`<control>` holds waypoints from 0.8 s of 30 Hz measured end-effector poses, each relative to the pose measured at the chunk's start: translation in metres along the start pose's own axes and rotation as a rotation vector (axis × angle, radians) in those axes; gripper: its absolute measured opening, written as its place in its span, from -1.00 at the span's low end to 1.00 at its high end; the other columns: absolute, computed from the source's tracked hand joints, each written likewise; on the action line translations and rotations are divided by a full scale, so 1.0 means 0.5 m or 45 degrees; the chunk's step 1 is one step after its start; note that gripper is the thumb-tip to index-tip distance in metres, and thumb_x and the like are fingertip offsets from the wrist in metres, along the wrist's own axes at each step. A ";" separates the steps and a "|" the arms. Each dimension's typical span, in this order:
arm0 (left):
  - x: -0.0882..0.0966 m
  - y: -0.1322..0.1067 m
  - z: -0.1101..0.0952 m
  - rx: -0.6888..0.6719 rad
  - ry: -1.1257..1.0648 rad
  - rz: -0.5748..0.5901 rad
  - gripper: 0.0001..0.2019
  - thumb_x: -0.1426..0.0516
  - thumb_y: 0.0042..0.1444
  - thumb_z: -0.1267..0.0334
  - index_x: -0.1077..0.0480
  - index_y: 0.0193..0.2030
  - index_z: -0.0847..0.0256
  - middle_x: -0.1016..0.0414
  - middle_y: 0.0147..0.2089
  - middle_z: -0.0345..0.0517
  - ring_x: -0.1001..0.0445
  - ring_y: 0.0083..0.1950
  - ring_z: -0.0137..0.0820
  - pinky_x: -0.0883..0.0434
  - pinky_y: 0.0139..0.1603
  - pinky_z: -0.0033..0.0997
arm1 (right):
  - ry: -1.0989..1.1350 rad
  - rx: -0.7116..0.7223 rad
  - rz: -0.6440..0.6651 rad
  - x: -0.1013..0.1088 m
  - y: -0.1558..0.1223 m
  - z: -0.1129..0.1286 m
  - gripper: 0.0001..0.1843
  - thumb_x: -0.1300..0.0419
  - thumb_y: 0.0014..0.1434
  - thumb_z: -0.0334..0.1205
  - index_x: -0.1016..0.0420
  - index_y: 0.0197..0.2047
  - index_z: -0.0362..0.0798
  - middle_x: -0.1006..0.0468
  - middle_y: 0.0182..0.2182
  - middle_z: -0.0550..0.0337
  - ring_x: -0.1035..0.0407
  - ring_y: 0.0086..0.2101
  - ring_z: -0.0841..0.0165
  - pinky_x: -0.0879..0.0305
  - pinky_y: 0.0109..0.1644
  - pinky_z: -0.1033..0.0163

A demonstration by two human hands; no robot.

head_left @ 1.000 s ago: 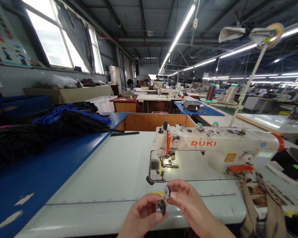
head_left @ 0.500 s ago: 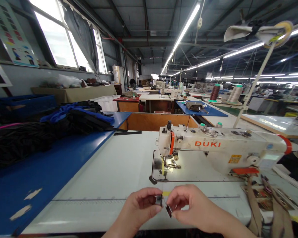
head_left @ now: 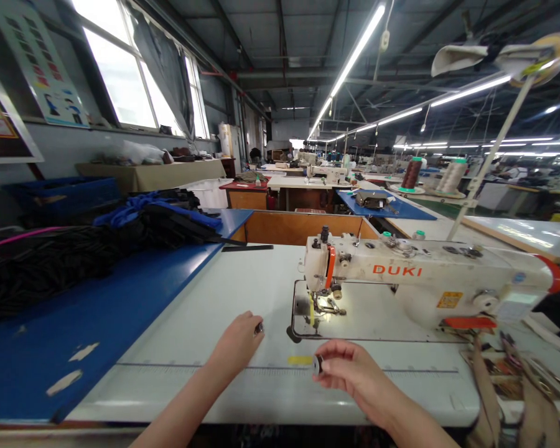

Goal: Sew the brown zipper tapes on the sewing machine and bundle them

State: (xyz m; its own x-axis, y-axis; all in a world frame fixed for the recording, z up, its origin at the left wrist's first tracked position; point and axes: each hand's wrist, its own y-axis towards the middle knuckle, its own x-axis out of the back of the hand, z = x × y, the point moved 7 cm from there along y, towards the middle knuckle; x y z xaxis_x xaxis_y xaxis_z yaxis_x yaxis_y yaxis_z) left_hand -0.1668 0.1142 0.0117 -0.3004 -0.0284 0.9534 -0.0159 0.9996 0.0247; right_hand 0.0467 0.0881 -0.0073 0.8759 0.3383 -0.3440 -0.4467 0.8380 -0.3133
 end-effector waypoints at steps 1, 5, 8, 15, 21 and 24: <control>-0.002 0.006 0.000 -0.004 -0.002 -0.004 -0.73 0.01 0.07 0.40 -0.48 -0.19 0.36 -0.46 -0.18 0.14 -0.44 -0.11 -0.16 -0.32 0.00 -0.21 | 0.065 -0.025 0.010 -0.004 -0.004 0.000 -0.71 -0.39 -0.24 -0.23 -0.52 -0.39 -0.13 -0.56 -0.48 0.20 -0.49 -0.44 0.38 -0.34 -0.31 0.31; 0.003 0.012 -0.004 -0.001 0.001 -0.042 -0.71 0.00 0.09 0.37 -0.47 -0.14 0.40 -0.45 -0.11 0.21 -0.40 -0.02 -0.08 -0.27 0.09 -0.08 | 0.251 -0.108 0.036 -0.016 -0.015 0.003 -0.68 -0.42 -0.27 -0.24 -0.49 -0.39 -0.15 -0.59 -0.46 0.13 -0.49 -0.45 0.38 -0.35 -0.32 0.32; 0.013 -0.014 -0.034 -0.050 -0.225 -0.071 -0.65 -0.02 0.11 0.33 -0.40 0.03 0.31 -0.36 0.12 0.16 -0.29 0.17 -0.14 -0.16 0.24 -0.11 | 0.370 -0.140 -0.018 -0.014 -0.016 0.000 -0.68 -0.42 -0.25 -0.26 -0.49 -0.37 -0.14 -0.61 -0.44 0.10 -0.51 -0.43 0.36 -0.37 -0.30 0.32; -0.029 -0.111 -0.173 -0.175 -1.562 0.359 -0.60 -0.22 -0.05 0.25 -0.44 -0.02 0.25 -0.56 -0.19 -0.05 -0.49 -0.10 -0.26 -0.38 0.01 -0.27 | 0.539 -0.189 -0.063 -0.022 -0.014 -0.006 -0.75 -0.39 -0.17 -0.33 -0.53 -0.35 -0.19 -0.62 -0.44 0.10 -0.52 -0.40 0.39 -0.42 -0.25 0.37; -0.033 -0.113 -0.154 0.124 -1.503 0.189 -0.79 -0.20 -0.07 0.15 -0.47 -0.48 0.30 -0.42 -0.58 -0.20 -0.36 -0.55 -0.47 -0.35 -0.43 -0.47 | 0.599 -0.195 -0.177 -0.008 -0.014 -0.011 -0.81 -0.38 -0.19 -0.33 -0.52 -0.43 -0.16 -0.60 -0.50 0.15 -0.51 -0.43 0.40 -0.42 -0.32 0.39; -0.040 -0.114 -0.152 0.091 -1.534 0.222 -0.73 -0.17 -0.06 0.08 -0.45 -0.48 0.31 -0.43 -0.58 -0.18 -0.37 -0.56 -0.46 -0.34 -0.44 -0.47 | 0.586 -0.174 -0.249 0.001 -0.009 -0.020 -0.76 -0.40 -0.23 -0.33 -0.52 -0.41 -0.16 -0.60 -0.49 0.15 -0.48 -0.45 0.43 -0.40 -0.34 0.41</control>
State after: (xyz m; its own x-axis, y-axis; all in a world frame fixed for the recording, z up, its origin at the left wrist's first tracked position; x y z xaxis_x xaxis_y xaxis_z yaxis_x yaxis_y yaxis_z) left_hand -0.0875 0.0583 0.0143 -0.9955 0.0794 0.0520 0.0722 0.9891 -0.1286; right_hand 0.0471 0.0803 -0.0147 0.7882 -0.0678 -0.6117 -0.3296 0.7929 -0.5125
